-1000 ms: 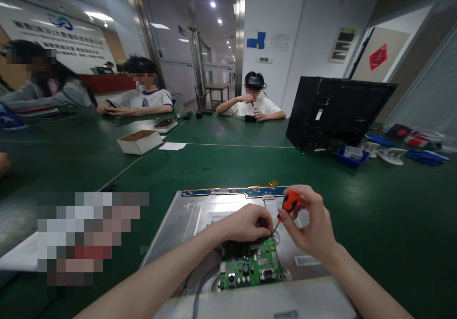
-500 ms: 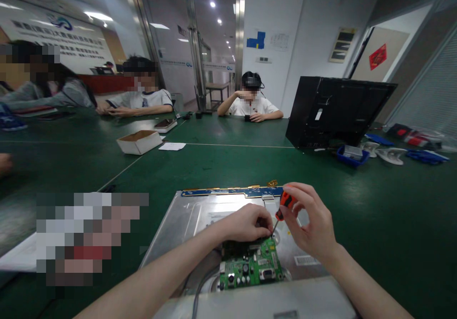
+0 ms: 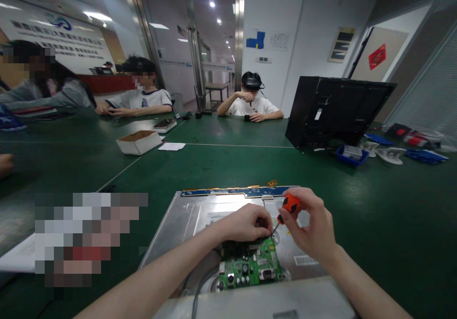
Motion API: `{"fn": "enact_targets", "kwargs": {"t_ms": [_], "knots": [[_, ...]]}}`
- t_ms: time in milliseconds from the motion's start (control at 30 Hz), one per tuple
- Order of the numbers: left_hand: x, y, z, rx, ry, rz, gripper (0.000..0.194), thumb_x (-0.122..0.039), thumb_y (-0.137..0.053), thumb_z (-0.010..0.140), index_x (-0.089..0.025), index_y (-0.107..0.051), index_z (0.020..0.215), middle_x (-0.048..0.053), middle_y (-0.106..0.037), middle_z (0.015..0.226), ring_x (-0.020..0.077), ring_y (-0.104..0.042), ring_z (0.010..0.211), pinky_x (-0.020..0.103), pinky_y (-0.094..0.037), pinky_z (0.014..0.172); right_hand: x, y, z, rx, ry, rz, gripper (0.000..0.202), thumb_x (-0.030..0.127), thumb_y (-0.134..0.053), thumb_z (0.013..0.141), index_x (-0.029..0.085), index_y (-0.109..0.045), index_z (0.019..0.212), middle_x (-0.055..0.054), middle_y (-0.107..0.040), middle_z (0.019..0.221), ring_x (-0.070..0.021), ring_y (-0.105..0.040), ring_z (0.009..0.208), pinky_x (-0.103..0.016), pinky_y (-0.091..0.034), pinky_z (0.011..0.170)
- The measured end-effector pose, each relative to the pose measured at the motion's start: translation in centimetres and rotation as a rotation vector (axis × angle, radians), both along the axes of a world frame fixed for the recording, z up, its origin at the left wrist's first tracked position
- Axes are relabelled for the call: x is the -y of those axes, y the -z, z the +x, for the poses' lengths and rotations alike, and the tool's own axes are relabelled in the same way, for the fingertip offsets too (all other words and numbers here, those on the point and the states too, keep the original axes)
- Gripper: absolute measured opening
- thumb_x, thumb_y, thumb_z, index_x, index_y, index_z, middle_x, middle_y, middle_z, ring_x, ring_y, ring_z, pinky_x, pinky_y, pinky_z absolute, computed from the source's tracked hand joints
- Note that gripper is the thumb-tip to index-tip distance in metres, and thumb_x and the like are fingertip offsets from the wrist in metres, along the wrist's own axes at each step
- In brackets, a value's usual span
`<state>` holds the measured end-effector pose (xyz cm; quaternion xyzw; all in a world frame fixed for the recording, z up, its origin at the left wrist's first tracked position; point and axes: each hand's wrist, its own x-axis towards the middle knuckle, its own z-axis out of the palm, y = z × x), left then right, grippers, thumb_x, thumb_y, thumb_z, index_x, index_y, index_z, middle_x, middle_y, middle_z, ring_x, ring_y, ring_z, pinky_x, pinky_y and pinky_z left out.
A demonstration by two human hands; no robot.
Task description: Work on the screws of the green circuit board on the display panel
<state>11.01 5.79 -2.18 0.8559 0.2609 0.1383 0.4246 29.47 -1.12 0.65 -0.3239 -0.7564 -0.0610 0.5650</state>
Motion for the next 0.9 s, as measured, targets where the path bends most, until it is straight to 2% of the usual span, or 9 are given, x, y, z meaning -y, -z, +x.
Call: {"fn": "enact_targets", "kwargs": {"t_ms": [133,300,533,733,900], "knots": [[0.02,0.0,-0.04,0.005,-0.006,0.009,0.008,-0.01,-0.069,0.079,-0.016,-0.073,0.079,-0.001,-0.069,0.076,0.0151,-0.06,0.071,0.023,-0.045,0.067,0.12,-0.5,0.1,0.042,0.018,-0.003,0.035,0.013,-0.053,0.1,0.026,-0.054,0.133,-0.008,-0.068,0.106,-0.0138,-0.067,0.066,-0.025,-0.059,0.051],[0.03,0.01,-0.07,0.006,-0.004,0.007,0.008,-0.011,-0.069,0.078,-0.016,-0.074,0.078,0.0,-0.069,0.074,0.0148,-0.06,0.069,0.024,-0.045,0.066,0.17,-0.41,0.25,0.048,-0.021,-0.042,0.039,0.012,-0.049,0.102,0.024,-0.051,0.139,-0.012,-0.073,0.117,-0.0158,-0.073,0.075,-0.025,-0.062,0.055],[0.03,-0.16,-0.14,0.014,0.001,-0.014,0.009,-0.009,-0.07,0.079,-0.016,-0.075,0.082,0.0,-0.072,0.078,0.0154,-0.063,0.071,0.023,-0.048,0.068,-0.07,0.32,0.11,-0.059,0.019,-0.013,0.035,0.022,-0.067,0.097,0.026,-0.048,0.125,-0.005,-0.074,0.101,-0.0133,-0.069,0.061,-0.023,-0.058,0.05],[-0.07,-0.19,-0.12,0.005,0.005,-0.026,0.006,-0.011,-0.072,0.08,-0.016,-0.076,0.081,0.0,-0.071,0.077,0.0159,-0.064,0.072,0.023,-0.048,0.069,0.08,-0.26,0.03,-0.008,0.001,-0.025,0.038,0.017,-0.06,0.099,0.025,-0.046,0.133,-0.009,-0.074,0.11,-0.0136,-0.069,0.065,-0.023,-0.059,0.05],[-0.03,-0.03,-0.08,0.005,-0.003,-0.027,0.007,-0.009,-0.072,0.079,-0.016,-0.076,0.079,0.0,-0.071,0.075,0.0158,-0.063,0.071,0.024,-0.048,0.07,0.14,-0.58,0.26,0.044,0.025,-0.018,0.035,0.014,-0.053,0.101,0.025,-0.055,0.134,-0.01,-0.068,0.112,-0.0148,-0.07,0.072,-0.024,-0.06,0.053]]}}
